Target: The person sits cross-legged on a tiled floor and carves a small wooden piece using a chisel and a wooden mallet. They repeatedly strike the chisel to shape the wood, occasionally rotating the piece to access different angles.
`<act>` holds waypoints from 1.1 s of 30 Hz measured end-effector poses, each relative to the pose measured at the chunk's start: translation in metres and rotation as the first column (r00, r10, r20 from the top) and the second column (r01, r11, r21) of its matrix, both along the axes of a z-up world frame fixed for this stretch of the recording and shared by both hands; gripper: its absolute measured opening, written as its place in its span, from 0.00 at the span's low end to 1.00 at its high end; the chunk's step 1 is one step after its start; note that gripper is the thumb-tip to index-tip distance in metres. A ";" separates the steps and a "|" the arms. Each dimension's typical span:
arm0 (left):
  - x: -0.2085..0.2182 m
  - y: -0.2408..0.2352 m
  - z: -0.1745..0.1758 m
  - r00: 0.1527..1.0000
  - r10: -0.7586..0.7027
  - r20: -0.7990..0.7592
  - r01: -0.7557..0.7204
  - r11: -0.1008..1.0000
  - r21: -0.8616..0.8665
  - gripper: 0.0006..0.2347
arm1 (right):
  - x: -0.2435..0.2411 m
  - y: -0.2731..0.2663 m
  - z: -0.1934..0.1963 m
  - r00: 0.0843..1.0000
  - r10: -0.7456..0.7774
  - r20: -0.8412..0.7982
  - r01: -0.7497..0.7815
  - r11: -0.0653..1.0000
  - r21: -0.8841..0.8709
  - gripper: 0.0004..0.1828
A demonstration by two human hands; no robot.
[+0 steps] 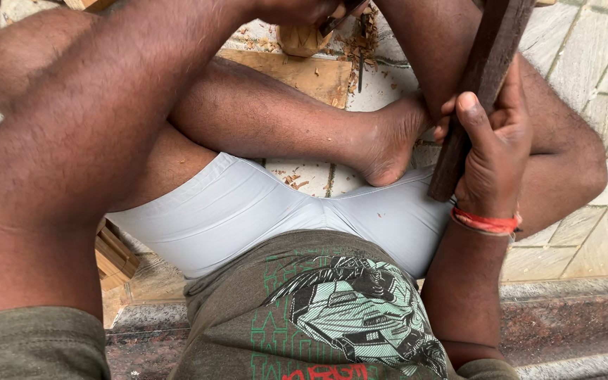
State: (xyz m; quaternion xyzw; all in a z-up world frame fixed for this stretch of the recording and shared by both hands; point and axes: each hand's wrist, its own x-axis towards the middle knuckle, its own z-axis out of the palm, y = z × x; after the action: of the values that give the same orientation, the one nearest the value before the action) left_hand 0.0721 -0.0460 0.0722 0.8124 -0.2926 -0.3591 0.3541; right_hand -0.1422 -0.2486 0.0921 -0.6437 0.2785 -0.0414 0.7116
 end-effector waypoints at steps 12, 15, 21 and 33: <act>-0.035 -0.035 0.010 0.987 -0.100 0.128 0.095 0.994 0.051 0.10 | 0.008 0.001 0.015 0.949 0.287 -0.130 -0.314 0.841 -0.440 0.41; -0.042 -0.040 0.010 0.984 -0.113 0.138 0.108 0.993 0.048 0.10 | 0.002 0.002 0.024 0.955 0.226 -0.194 -0.292 0.838 -0.461 0.42; -0.050 -0.047 0.011 0.980 -0.136 0.149 0.130 0.990 0.049 0.09 | -0.006 0.015 0.040 0.978 0.133 -0.161 -0.193 0.873 -0.449 0.42; -0.047 -0.041 0.005 0.977 -0.158 0.145 0.152 0.987 0.048 0.09 | -0.029 0.029 0.019 0.983 0.134 -0.121 -0.170 0.914 -0.368 0.44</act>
State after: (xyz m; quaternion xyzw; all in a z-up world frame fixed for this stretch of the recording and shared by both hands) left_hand 0.0256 -0.0870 0.0771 0.8178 -0.3740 -0.3296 0.2875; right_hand -0.1714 -0.2198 0.1109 -0.7892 0.2472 -0.0084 0.5621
